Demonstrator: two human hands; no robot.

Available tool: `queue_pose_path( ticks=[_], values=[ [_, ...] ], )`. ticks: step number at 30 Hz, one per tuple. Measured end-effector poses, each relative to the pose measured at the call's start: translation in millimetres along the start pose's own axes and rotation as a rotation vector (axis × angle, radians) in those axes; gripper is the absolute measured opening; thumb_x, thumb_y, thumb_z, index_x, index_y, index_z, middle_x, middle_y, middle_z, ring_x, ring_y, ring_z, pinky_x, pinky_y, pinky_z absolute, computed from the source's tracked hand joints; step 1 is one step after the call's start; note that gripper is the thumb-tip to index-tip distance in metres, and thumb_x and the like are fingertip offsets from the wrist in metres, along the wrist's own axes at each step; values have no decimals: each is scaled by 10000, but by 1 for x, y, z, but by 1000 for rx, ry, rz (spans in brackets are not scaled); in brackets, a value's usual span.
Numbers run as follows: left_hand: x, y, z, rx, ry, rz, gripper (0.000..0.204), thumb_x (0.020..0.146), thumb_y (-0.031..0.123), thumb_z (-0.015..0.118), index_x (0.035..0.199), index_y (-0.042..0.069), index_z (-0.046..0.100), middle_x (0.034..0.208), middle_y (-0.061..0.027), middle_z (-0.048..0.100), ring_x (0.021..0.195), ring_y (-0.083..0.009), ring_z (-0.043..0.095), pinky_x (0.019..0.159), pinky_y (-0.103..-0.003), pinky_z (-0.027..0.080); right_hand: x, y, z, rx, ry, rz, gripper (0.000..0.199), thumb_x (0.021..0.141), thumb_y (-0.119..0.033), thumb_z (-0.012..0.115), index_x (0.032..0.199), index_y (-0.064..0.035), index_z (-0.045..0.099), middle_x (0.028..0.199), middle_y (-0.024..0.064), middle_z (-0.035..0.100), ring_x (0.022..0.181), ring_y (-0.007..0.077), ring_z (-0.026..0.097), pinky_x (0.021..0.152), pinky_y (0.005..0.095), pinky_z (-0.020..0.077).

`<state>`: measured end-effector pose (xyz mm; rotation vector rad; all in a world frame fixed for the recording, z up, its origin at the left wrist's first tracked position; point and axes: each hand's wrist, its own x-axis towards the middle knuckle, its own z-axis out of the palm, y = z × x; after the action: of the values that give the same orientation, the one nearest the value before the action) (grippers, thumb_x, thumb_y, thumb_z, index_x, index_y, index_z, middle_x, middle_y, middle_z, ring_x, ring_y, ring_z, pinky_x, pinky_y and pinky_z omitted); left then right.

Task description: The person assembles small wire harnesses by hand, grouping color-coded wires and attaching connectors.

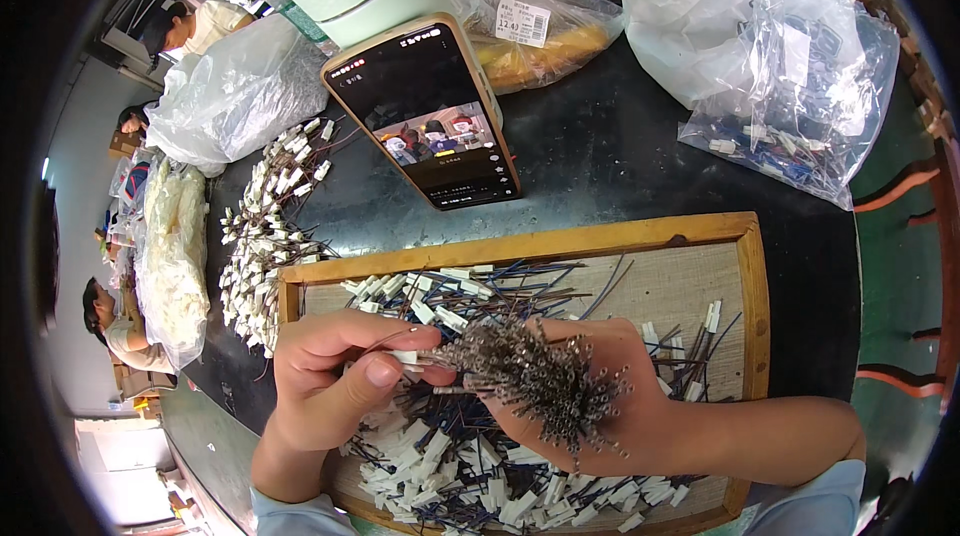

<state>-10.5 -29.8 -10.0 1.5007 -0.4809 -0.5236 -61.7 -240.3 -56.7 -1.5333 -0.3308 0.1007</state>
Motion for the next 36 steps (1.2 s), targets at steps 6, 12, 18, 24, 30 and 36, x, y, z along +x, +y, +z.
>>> queue_pose_path(
  ticks=[6,12,18,24,30,36],
  values=[
    [7,9,-4,418,-79,138,207,814,43,640,1013,-16,651,811,-114,681,669,-159,653,574,-239,493,3,-2,-6,-72,-121,1,217,765,29,672,972,43,607,849,74,627,748,104,593,618,236,452],
    [8,5,-3,566,-124,251,207,778,13,650,985,4,662,769,-94,672,607,-174,647,512,-234,479,6,-9,-3,-80,-130,-3,256,782,13,675,1025,45,598,893,76,640,786,114,608,655,223,470],
    [4,4,-14,590,54,304,178,823,25,607,981,-35,661,804,-122,684,645,-152,658,555,-229,498,0,16,-5,-342,35,-37,180,800,-21,688,967,22,637,883,73,665,787,110,621,664,215,481],
    [3,3,-15,510,175,241,176,889,55,559,1020,-26,645,835,-107,688,689,-128,659,596,-214,499,7,1,3,19,303,175,74,813,-39,688,879,-9,670,821,57,679,694,91,610,631,217,470],
    [6,8,-22,563,247,81,193,927,88,508,965,-43,646,794,-93,677,619,-95,600,534,-224,452,7,-8,4,53,235,142,97,782,-28,718,866,-12,673,790,48,678,685,80,614,602,216,479],
    [12,-6,-20,1028,145,567,87,852,89,604,868,17,652,661,-61,610,501,-132,524,465,-245,400,9,-18,2,-15,-10,115,190,762,-71,751,921,-8,668,830,59,678,726,77,617,620,217,488]
  ],
)
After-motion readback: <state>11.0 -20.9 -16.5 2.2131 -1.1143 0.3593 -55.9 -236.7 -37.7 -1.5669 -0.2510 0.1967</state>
